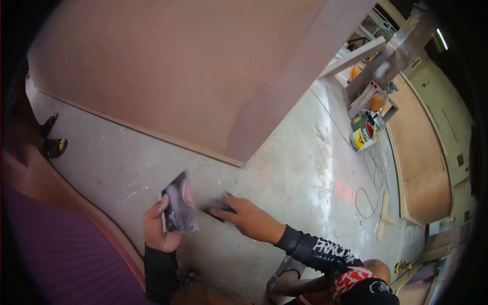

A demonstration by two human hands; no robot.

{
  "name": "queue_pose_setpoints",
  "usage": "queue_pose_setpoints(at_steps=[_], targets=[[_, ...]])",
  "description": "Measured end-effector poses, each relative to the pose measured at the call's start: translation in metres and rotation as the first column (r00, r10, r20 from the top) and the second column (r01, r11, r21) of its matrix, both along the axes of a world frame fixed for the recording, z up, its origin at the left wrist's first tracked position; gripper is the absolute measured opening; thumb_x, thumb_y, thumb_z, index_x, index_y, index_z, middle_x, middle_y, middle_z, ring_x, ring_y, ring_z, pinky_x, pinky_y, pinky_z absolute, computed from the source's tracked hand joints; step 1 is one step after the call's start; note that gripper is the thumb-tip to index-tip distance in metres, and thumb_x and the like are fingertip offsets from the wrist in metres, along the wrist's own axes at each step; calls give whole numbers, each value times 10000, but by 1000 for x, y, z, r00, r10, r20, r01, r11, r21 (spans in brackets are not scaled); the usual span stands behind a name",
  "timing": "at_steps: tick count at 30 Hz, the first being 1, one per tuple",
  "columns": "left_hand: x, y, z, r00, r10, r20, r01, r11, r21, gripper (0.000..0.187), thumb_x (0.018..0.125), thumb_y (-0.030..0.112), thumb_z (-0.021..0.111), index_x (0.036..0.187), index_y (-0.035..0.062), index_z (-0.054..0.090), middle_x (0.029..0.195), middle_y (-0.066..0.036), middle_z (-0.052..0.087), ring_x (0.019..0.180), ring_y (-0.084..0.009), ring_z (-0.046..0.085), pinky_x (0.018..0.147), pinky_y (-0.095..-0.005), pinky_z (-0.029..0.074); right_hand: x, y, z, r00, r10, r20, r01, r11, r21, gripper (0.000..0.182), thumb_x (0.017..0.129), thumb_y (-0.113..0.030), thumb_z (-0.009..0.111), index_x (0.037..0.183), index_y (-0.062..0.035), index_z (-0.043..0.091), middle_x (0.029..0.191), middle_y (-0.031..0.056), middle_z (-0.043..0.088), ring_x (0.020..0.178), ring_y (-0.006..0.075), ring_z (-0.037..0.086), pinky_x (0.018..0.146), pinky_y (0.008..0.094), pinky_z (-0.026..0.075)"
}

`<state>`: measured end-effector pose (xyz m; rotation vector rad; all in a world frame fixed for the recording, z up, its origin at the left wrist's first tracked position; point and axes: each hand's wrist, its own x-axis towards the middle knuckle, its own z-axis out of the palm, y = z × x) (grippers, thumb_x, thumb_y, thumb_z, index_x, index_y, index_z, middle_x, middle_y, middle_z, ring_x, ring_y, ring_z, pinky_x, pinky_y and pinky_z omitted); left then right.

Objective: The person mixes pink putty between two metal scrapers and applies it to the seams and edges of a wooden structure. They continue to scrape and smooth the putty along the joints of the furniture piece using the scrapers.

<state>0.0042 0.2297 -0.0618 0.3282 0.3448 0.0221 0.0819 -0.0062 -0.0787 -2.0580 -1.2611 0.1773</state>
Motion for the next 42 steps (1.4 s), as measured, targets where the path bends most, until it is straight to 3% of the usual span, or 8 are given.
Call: queue_pose_setpoints(at_steps=[7,9,16,20,24,32,37,42], targets=[[17,-19,-10,818,59,573,-555,346,756,367,953,307,589,1238,76,576,1310,-164,584,1169,-335,578,997,-456,429,15,-12,16,-16,171,-985,641,758,121,363,886,-38,487,1241,-2,553,1172,117,641,1113,274,613,995,405,462],[25,-14,11,699,-511,500,-712,-438,549,341,843,248,696,1176,200,638,1338,-80,587,1227,-327,544,1034,-515,359,12,-9,49,-355,453,-818,648,750,134,387,884,-100,484,1257,-18,547,1192,133,631,1114,284,609,1003,438,452],[23,-12,10,698,-520,493,-715,-465,522,348,767,253,734,1106,204,672,1313,-59,605,1231,-327,541,1027,-513,370,17,-35,80,-245,761,-601,635,594,494,464,874,-115,517,1320,11,494,1263,153,598,1149,311,593,1020,479,437],[24,-25,-23,894,-197,404,-312,376,873,389,925,263,592,1245,45,568,1272,-117,608,1147,-324,592,986,-456,451,1,-35,121,692,-153,-706,486,822,298,566,788,27,638,1333,31,486,1346,188,543,1267,400,503,1079,513,384],[26,-36,9,989,-118,94,117,993,10,405,990,210,489,1308,-41,478,1193,-151,615,1043,-272,643,925,-424,505,10,-14,96,941,207,269,-263,945,193,740,648,129,617,1351,-85,530,1419,225,453,1330,463,401,1103,511,349],[14,-9,0,935,106,338,-245,883,400,386,981,214,490,1243,-71,497,1169,-175,624,1071,-309,631,937,-412,493,19,-26,31,978,-199,-69,197,980,-35,585,742,124,535,1299,-54,552,1230,193,586,1220,343,545,1047,442,427],[27,-19,-3,596,-335,729,-787,-65,613,376,798,118,644,1168,177,618,1335,-159,564,1239,-329,544,981,-522,408,4,-24,53,-261,299,-918,681,731,44,271,891,-134,512,1138,-59,596,1093,98,660,1012,269,648,905,411,507],[27,-21,-11,769,-459,444,-627,-407,665,542,725,-16,624,1200,243,643,1349,-65,585,1264,-316,519,1056,-530,313,9,-44,86,150,334,-930,783,535,318,240,827,-204,542,978,-46,641,1064,109,656,1014,284,630,926,505,481]])
